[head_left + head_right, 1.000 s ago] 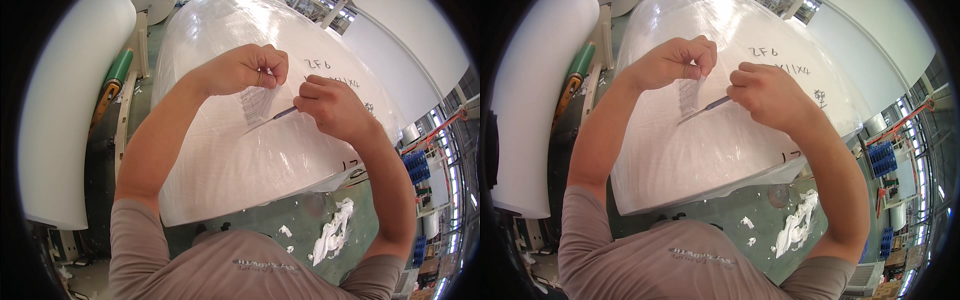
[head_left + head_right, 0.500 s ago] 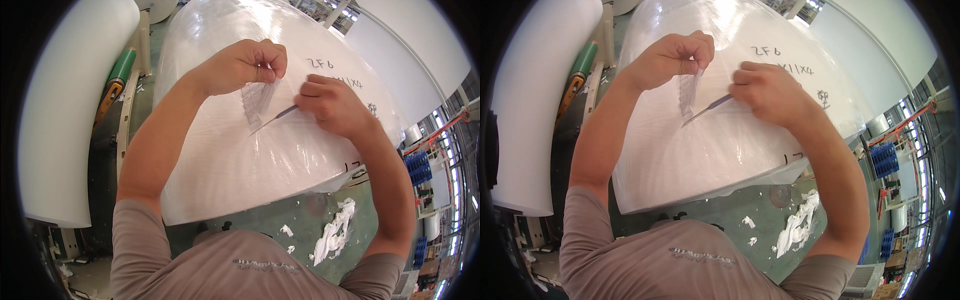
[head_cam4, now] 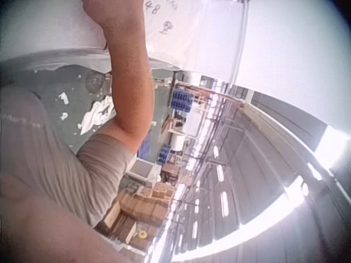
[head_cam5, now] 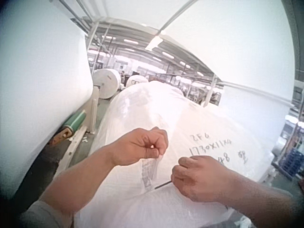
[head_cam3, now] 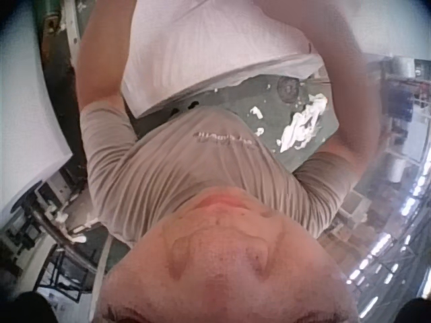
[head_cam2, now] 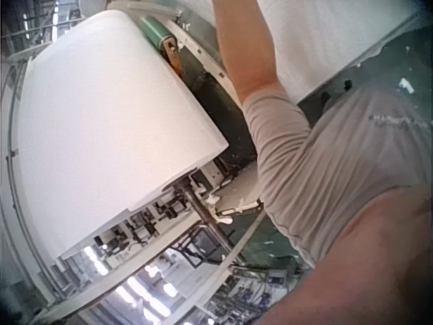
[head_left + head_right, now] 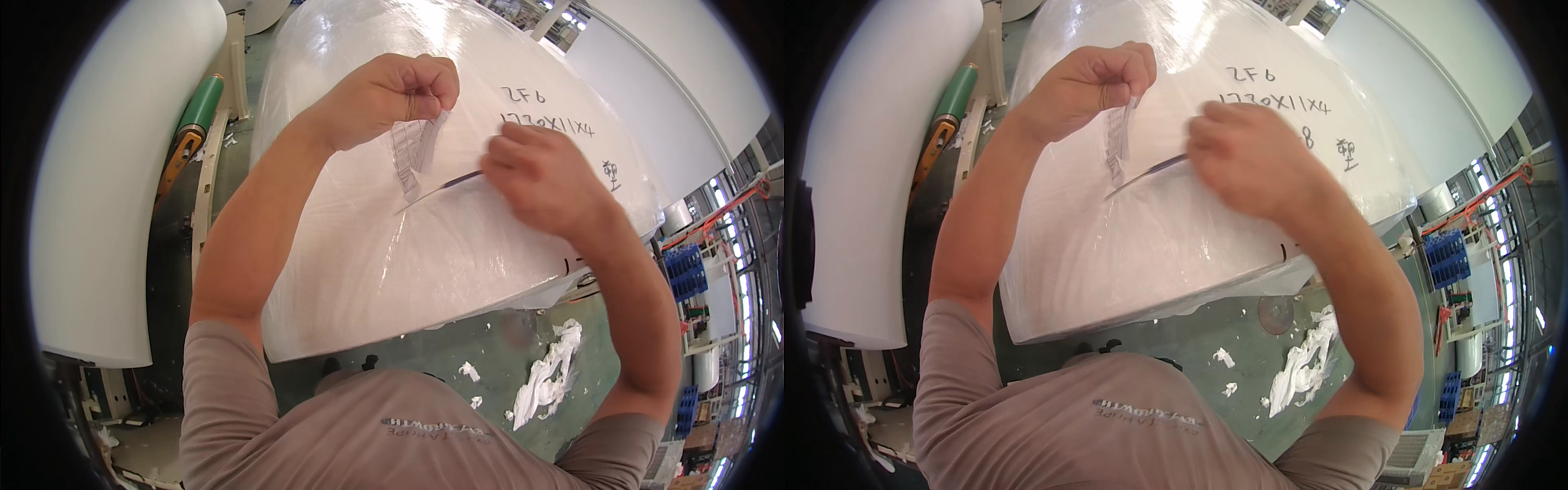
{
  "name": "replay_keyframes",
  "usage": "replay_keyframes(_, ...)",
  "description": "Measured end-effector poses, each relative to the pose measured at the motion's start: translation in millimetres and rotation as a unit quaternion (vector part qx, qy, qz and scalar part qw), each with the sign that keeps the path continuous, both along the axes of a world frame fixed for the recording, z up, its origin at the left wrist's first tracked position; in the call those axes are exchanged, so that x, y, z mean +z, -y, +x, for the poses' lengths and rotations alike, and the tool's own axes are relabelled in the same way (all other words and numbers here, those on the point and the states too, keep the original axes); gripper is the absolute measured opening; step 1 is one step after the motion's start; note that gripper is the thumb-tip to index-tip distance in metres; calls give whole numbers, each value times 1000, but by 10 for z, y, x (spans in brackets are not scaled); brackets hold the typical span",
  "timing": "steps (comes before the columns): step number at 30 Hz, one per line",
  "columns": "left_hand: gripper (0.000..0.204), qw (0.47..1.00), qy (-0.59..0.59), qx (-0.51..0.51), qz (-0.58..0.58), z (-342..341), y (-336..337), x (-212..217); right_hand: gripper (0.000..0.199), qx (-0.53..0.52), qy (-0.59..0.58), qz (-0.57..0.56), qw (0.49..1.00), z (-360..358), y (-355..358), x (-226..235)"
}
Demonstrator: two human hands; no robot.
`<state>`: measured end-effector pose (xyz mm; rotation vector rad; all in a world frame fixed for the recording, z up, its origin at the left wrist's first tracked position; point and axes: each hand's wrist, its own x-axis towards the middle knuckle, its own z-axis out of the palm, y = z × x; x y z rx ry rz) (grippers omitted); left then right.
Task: The person clears white debris from a rotating metal shaft by hand and then uses a utility knife to cut through the plastic wrapping on a large white roll. They peel back the plastic and then remove a label from the surface of the roll.
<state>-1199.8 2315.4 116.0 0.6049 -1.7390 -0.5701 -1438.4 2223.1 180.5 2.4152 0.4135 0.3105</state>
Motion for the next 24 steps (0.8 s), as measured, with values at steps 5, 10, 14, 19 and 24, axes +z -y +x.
replay_keyframes(5, 14, 995, 11, 90, 48, 21, -94, -147, 6, 56, -5, 48, 997, -46, -217, 125)
replay_keyframes(10, 53, 944, 101, 310, -39, -466, -342, -443, 11, 1, 43, 126, 991, -521, -115, 322)
replay_keyframes(14, 51, 910, 105, 401, 25, -752, -483, -586, 13, -70, 129, 246, 958, -857, 173, 253)
replay_keyframes(19, 28, 888, 181, 404, 125, -779, -726, -491, 11, -101, 159, 280, 941, -988, 251, 158)
replay_keyframes(24, 17, 852, 243, 461, 52, -889, -736, -445, 10, -90, 154, 271, 946, -999, 229, 104)
